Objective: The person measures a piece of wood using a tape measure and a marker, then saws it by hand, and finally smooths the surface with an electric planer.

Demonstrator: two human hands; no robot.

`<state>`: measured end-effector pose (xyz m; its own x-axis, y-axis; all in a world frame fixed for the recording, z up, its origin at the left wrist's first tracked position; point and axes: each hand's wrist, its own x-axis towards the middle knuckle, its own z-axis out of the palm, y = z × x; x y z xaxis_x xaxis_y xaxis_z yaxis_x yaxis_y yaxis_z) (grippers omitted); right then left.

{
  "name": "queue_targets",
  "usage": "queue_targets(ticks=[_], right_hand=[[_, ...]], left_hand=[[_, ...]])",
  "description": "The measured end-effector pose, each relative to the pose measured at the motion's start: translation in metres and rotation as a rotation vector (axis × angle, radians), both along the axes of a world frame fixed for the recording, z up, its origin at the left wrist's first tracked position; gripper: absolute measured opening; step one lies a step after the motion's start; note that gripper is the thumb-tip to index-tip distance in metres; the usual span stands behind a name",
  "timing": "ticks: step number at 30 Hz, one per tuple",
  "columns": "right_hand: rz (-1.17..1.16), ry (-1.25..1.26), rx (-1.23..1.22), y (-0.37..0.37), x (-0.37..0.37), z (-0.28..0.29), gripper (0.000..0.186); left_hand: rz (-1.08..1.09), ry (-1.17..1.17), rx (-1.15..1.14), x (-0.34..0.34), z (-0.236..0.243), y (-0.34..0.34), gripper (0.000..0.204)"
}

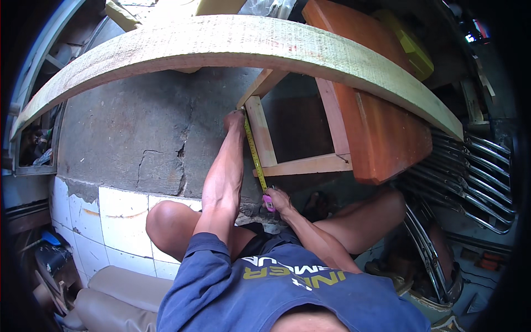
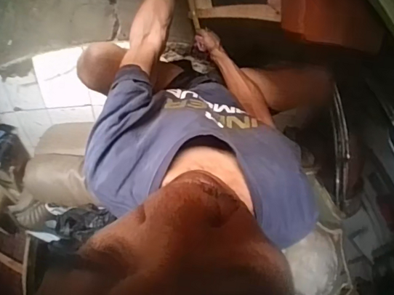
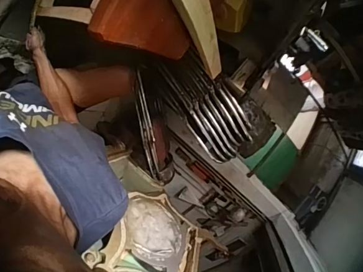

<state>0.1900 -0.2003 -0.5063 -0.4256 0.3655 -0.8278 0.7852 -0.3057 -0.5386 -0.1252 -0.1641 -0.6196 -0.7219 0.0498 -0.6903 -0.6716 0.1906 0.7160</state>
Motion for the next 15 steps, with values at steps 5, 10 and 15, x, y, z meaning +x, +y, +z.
queue_targets(ticks=[5,10,15], right_hand=[[0.004,0.000,-0.012,-0.003,-0.004,-0.001,0.036],[0.019,-0.044,0.061,0.010,0.011,-0.003,0.036],[-0.005,0.001,0.032,-0.007,-0.004,0.004,0.034]], left_hand=[[0.058,-0.054,0.088,-0.013,-0.004,-0.006,0.028],[0.121,-0.142,0.277,0.016,0.016,0.009,0.018],[0.072,-0.072,0.210,-0.004,0.012,-0.017,0.032]])
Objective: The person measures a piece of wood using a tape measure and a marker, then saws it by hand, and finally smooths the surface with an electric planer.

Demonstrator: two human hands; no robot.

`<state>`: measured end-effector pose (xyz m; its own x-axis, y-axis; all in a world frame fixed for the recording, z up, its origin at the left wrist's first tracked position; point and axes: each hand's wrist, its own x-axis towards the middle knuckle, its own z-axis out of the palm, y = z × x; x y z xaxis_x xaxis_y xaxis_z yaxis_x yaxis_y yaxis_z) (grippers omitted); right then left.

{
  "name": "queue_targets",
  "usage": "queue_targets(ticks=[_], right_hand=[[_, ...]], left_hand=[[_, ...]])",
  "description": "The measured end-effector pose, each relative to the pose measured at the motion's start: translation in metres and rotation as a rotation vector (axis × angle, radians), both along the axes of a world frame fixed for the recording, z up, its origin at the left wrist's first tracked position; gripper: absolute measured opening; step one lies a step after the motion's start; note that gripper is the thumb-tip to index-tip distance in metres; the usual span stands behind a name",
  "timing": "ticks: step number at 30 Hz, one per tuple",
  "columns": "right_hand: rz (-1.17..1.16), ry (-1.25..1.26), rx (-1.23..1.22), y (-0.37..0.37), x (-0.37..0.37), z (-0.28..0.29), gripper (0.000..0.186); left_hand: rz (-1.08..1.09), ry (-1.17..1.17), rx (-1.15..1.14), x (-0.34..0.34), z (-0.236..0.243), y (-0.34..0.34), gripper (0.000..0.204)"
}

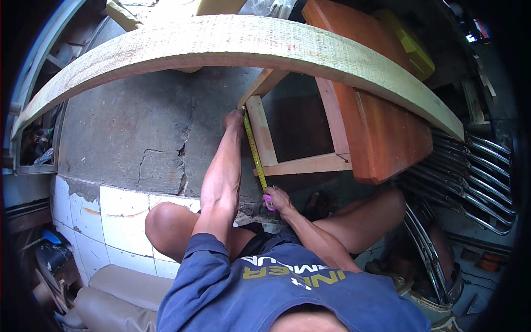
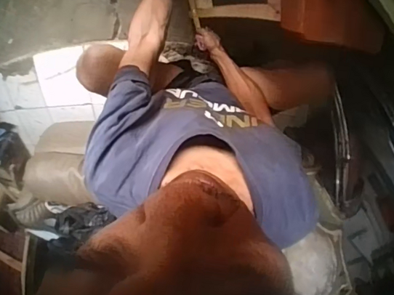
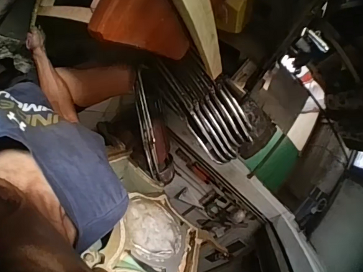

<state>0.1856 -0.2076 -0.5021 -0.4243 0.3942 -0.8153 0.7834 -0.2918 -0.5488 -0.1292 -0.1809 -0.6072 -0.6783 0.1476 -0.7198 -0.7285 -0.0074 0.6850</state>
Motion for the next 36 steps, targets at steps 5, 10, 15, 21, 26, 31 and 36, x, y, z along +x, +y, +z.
queue_targets(ticks=[5,10,15,21,26,31,36], right_hand=[[-0.066,0.058,-0.003,-0.001,0.009,-0.012,0.030],[-0.090,0.255,-0.126,-0.003,0.004,-0.011,0.026],[0.179,0.412,0.036,-0.044,0.005,0.014,0.026],[0.375,0.908,0.213,-0.048,0.008,0.138,0.021],[0.179,1.302,0.367,-0.012,-0.001,0.274,0.014],[-0.023,1.522,0.569,0.057,0.013,0.346,0.014],[-0.247,1.300,0.337,0.141,0.042,0.394,0.019]], left_hand=[[-0.119,0.032,-0.012,0.007,0.041,-0.009,0.026],[0.040,-0.026,0.443,0.003,0.098,-0.053,0.026],[0.093,0.172,0.530,0.059,0.172,-0.137,0.016],[0.010,0.585,0.355,0.165,0.296,-0.219,0.021],[-0.614,0.720,0.158,0.235,0.408,-0.198,0.058],[-0.854,0.815,-0.035,0.231,0.485,-0.138,0.050],[-1.262,0.959,-0.345,0.194,0.591,-0.048,0.030]])
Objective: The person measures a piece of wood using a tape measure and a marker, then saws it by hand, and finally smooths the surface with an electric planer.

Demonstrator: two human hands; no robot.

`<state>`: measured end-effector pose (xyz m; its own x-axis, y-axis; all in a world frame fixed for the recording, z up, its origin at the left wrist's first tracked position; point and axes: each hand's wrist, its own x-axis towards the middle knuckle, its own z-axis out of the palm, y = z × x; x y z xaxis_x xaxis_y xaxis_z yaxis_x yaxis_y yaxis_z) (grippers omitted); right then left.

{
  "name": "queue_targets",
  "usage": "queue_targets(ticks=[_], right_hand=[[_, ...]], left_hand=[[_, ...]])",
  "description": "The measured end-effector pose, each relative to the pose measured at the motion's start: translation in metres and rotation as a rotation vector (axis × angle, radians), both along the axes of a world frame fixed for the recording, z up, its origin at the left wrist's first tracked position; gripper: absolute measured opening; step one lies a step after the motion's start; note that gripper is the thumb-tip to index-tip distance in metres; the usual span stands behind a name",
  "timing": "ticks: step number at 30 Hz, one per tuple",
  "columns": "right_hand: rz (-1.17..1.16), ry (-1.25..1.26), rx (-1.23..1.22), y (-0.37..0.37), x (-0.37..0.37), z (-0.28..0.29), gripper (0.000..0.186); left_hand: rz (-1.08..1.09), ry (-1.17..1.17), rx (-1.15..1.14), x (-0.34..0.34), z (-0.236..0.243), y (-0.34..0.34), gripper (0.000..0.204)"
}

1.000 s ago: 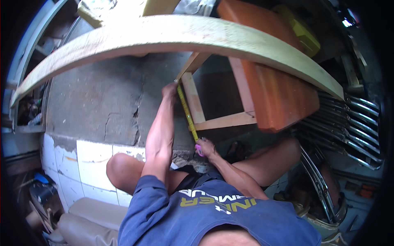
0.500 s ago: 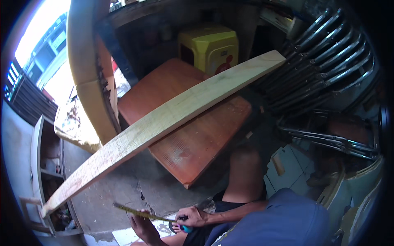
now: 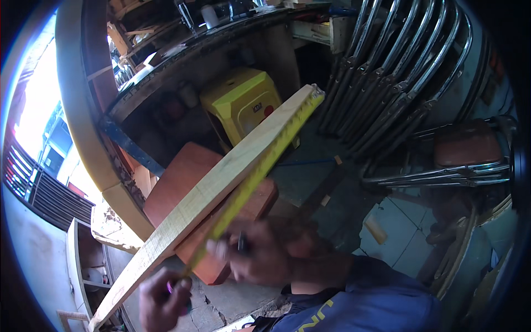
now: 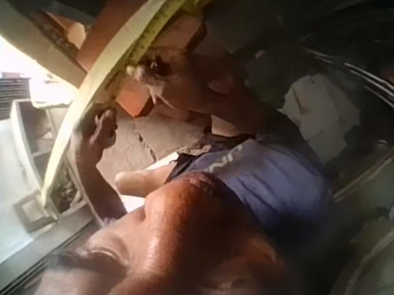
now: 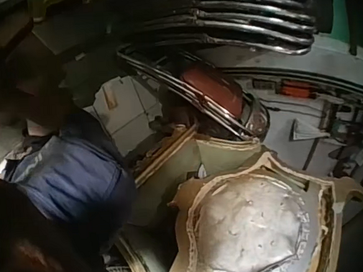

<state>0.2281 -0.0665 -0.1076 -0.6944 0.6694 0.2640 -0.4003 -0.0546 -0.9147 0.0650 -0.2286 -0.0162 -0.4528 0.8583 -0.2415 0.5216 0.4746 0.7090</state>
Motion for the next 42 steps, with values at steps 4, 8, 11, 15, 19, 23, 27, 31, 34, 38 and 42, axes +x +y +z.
queue_targets(ticks=[4,8,11,15,19,23,27,31,34,38,42], right_hand=[[-0.036,-0.067,0.012,0.082,0.008,-0.007,0.026],[-0.086,-0.129,0.035,0.102,0.045,-0.001,0.027],[-0.089,-0.091,0.078,0.105,0.061,-0.008,0.023],[-0.153,-0.132,0.162,0.108,0.071,-0.016,0.018],[-0.324,0.082,-0.016,0.115,0.077,0.001,0.033],[-0.432,0.118,0.342,0.160,0.087,0.017,0.093],[-0.274,0.052,0.275,0.186,0.068,0.047,0.067],[-0.104,-0.154,0.431,0.214,0.024,0.057,0.029],[0.031,-0.280,0.444,0.234,0.004,0.055,0.027],[0.130,-0.443,0.523,0.254,-0.013,0.038,0.021],[0.030,-0.533,0.690,0.259,-0.017,0.033,0.017]], left_hand=[[-0.039,0.275,-0.042,-0.016,0.008,0.090,0.037],[-0.063,0.292,-0.039,0.000,0.016,0.158,0.040],[-0.108,0.328,-0.055,0.003,0.012,0.189,0.040],[-0.072,0.302,-0.100,0.006,0.015,0.203,0.037],[-0.103,0.279,-0.132,-0.016,0.002,0.203,0.041],[-0.069,0.383,-0.187,-0.002,0.014,0.205,0.039],[-0.093,0.403,-0.250,-0.002,-0.001,0.206,0.042],[-0.091,0.514,-0.235,-0.003,-0.005,0.196,0.044],[-0.081,0.561,-0.227,0.008,-0.009,0.200,0.043],[-0.072,0.603,-0.175,0.013,-0.013,0.198,0.039],[-0.074,0.605,-0.158,0.012,-0.014,0.197,0.037]])
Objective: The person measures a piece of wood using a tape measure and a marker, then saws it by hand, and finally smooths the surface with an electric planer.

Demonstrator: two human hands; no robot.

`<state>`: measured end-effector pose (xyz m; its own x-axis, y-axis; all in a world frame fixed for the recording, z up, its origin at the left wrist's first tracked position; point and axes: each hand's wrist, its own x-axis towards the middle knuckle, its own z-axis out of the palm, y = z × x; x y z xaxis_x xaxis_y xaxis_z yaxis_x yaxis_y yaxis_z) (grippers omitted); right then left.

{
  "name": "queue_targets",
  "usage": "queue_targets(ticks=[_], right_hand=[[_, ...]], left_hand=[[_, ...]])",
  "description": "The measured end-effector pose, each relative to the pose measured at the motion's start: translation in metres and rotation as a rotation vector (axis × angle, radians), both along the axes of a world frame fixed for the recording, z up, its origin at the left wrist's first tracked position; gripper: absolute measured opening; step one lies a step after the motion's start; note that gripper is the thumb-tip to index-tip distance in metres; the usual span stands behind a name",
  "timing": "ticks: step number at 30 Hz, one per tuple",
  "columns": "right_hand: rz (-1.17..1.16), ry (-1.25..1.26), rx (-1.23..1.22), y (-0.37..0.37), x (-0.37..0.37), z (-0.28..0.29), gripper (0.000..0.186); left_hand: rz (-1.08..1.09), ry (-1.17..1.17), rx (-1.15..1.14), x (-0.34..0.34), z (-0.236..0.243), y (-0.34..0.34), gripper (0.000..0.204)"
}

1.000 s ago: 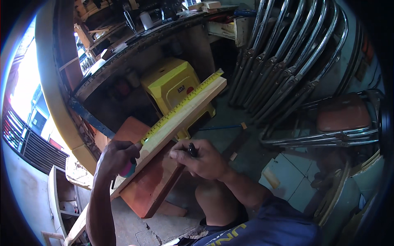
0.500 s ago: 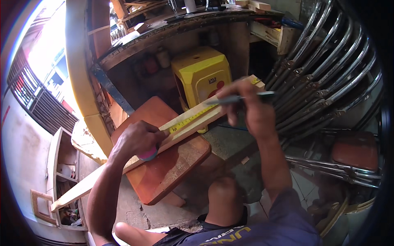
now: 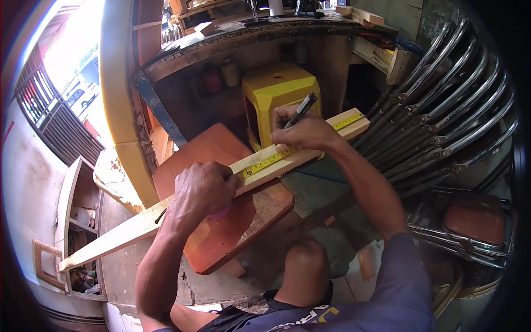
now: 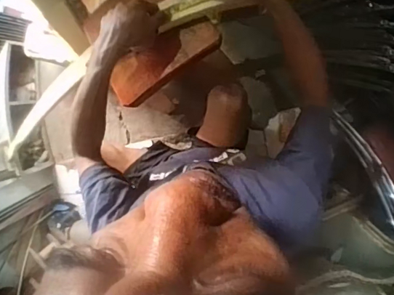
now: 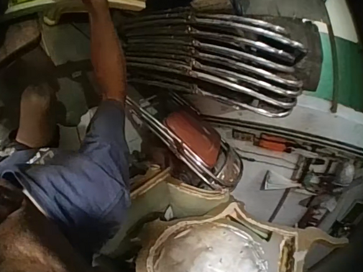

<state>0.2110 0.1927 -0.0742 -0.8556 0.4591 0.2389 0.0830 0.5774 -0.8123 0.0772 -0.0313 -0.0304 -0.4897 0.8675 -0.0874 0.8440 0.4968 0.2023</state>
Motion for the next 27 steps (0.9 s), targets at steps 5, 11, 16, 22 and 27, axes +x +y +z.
queue_targets(ticks=[5,11,16,22,27], right_hand=[[-0.108,-0.072,-0.047,-0.012,-0.004,0.010,0.027],[-0.076,-0.034,0.032,-0.006,-0.002,0.008,0.034],[-0.052,-0.024,-0.043,-0.004,-0.004,0.004,0.030],[-0.074,-0.043,-0.037,-0.008,-0.004,0.006,0.029],[-0.097,-0.060,0.016,-0.009,-0.003,0.007,0.031]], left_hand=[[-0.014,0.022,-0.011,-0.003,0.000,0.000,0.037],[-0.027,-0.001,0.010,-0.003,-0.002,0.000,0.037],[-0.026,-0.011,-0.004,-0.003,-0.001,0.001,0.038],[-0.026,-0.027,-0.006,-0.005,-0.001,0.001,0.038],[-0.036,-0.015,0.007,-0.005,-0.002,0.002,0.038]])
